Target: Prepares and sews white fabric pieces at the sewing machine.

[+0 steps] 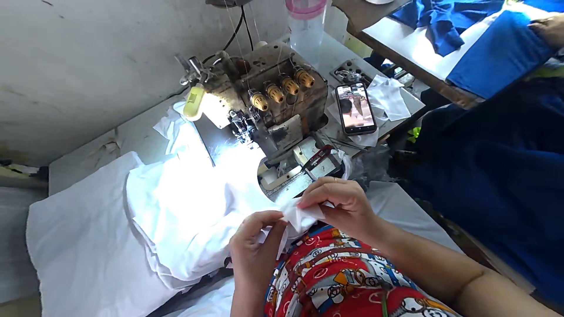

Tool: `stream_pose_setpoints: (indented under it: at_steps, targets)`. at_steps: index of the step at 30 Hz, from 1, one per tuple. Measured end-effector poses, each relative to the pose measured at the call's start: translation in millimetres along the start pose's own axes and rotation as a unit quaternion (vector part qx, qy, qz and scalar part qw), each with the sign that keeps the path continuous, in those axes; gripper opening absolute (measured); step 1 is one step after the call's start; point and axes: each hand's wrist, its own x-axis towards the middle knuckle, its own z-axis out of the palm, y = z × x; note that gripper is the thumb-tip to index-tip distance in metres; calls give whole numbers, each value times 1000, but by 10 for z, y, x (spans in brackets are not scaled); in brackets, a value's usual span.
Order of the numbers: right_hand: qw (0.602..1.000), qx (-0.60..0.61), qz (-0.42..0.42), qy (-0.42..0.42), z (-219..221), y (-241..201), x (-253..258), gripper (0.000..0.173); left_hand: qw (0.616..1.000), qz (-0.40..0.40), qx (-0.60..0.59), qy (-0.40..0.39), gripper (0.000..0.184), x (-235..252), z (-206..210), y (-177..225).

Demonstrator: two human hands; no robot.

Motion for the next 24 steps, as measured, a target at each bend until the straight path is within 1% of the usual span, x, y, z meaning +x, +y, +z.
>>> stream_pose_setpoints:
  at_steps: [3,5,6,10,15,18,24]
  targets:
    - [1000,1,31,3,-23,16,7,16,998,35,59,2,13,35,22,-50]
    - [999,10,53,-3,-42,3,12,19,997,47,57,-18,17,48,23,-50]
    - [997,15,70,-1,-49,-12,13,19,998,46,38,-35,19,49,22,-51]
    - [987,51,150,19,-76,-24,32,15,992,18,-68,-101,21,76,75,-63]
    - [965,75,244,59,-121,9,50,9,975,-48,-165,-142,15,109,104,-221]
    - [960,88,260,64,-136,72,42,11,964,-89,-205,-141,12,106,97,-276]
    - [956,79,277,58,-121,122,40,11,959,-121,-226,-119,13,113,111,-273]
